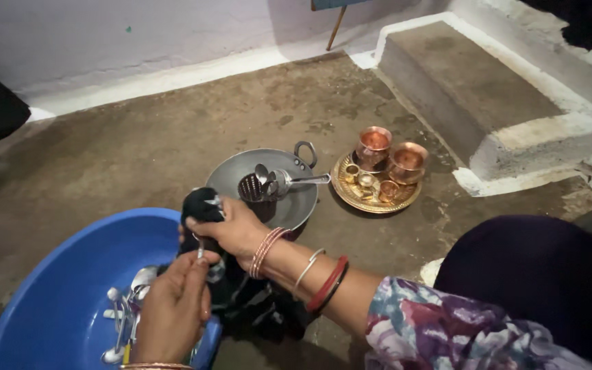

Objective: The person wipes various spoons and forks with a black cloth, picking them up from a blue plastic basin and then placing them into a metal pan.

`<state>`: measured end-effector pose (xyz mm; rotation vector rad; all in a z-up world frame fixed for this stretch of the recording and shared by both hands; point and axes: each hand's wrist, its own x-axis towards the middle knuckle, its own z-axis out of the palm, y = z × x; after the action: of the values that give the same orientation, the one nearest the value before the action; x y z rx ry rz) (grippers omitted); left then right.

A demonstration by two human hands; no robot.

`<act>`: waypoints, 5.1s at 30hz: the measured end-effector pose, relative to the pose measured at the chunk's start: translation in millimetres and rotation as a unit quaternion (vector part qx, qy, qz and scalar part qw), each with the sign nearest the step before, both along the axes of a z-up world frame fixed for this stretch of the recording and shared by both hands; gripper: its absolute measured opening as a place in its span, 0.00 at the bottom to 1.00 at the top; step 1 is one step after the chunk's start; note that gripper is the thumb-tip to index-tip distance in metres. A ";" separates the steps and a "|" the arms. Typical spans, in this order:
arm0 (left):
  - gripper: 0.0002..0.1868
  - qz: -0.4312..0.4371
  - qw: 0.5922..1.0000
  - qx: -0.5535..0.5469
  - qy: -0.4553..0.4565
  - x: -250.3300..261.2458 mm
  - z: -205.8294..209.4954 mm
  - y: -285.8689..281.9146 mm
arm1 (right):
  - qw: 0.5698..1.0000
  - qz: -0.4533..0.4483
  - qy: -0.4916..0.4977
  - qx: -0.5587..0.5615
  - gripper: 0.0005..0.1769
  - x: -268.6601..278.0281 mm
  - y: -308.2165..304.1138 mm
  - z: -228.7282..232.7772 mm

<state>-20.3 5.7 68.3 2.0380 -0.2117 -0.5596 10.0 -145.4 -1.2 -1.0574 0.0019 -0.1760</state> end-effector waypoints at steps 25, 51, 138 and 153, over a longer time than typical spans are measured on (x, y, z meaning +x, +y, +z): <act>0.14 -0.005 0.987 -0.048 -0.156 5.7 16.9 -6.1 | 0.998 0.042 0.005 0.053 0.23 3.7 -0.7 53.7; 0.14 0.056 0.901 0.060 -0.425 -2.0 31.6 -16.5 | 0.940 -0.252 -0.079 -0.217 0.11 11.0 19.2 86.7; 0.19 0.074 0.947 0.112 -0.291 63.6 72.4 -0.8 | 0.880 -0.260 0.021 -0.397 0.20 4.0 37.5 75.7; 0.16 0.135 0.940 -0.097 -0.298 72.9 75.7 -24.7 | 0.870 -0.227 -0.021 -0.438 0.25 -32.9 26.5 122.8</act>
<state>52.6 -19.0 143.9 1.9473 -0.3241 0.2551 -22.9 -118.9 121.6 -1.9574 0.1449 -0.6722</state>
